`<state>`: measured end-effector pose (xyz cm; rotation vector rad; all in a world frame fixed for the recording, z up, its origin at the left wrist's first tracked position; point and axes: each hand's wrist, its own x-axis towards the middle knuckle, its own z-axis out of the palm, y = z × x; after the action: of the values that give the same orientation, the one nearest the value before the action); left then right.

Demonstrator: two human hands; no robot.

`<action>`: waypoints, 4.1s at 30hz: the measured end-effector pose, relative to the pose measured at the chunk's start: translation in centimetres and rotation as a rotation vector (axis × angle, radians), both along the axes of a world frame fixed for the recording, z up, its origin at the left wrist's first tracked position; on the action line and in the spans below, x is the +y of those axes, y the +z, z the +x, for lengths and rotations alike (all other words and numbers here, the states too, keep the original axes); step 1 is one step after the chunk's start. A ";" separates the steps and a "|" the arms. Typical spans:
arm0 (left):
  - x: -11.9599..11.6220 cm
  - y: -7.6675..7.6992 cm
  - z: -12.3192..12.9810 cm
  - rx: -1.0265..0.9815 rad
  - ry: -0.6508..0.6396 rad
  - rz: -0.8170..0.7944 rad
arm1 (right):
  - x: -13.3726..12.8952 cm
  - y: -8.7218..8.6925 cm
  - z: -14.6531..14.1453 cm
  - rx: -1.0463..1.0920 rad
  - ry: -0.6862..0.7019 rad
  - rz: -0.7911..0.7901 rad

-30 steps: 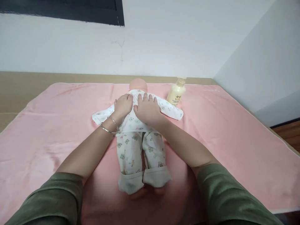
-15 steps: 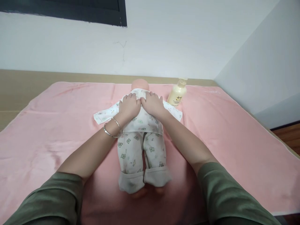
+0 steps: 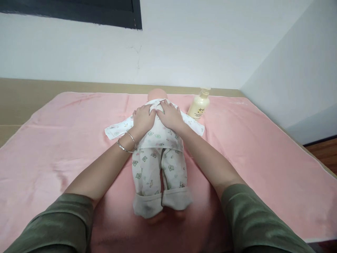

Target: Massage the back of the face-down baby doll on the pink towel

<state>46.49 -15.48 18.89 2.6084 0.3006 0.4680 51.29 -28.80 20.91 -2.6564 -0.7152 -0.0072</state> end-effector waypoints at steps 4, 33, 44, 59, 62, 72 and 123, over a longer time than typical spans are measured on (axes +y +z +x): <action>0.1 -0.1 0.1 0.001 0.008 0.003 | 0.2 -0.5 0.1 -0.010 -0.006 0.012; 0.5 2.0 -0.7 0.114 -0.140 0.048 | -0.4 1.4 -1.3 0.002 0.031 -0.003; 0.6 2.3 -0.8 0.138 -0.176 0.048 | 0.6 0.9 -2.7 -0.098 -0.024 -0.059; -1.7 3.6 -2.6 0.131 -0.180 0.212 | -0.8 0.2 1.2 -0.013 -0.017 0.063; -0.6 3.3 -1.9 0.167 -0.180 0.126 | -0.1 0.5 -0.5 -0.044 -0.013 0.000; 1.3 1.8 -0.1 0.164 -0.052 -0.028 | 1.0 0.7 -2.9 -0.102 0.046 -0.045; -1.7 2.2 -2.0 0.025 -0.163 0.253 | -0.4 0.8 -0.6 -0.084 0.073 -0.063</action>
<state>44.53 -17.17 21.12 2.8568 0.0369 0.4408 50.70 -29.23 21.74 -2.7016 -0.8526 -0.0784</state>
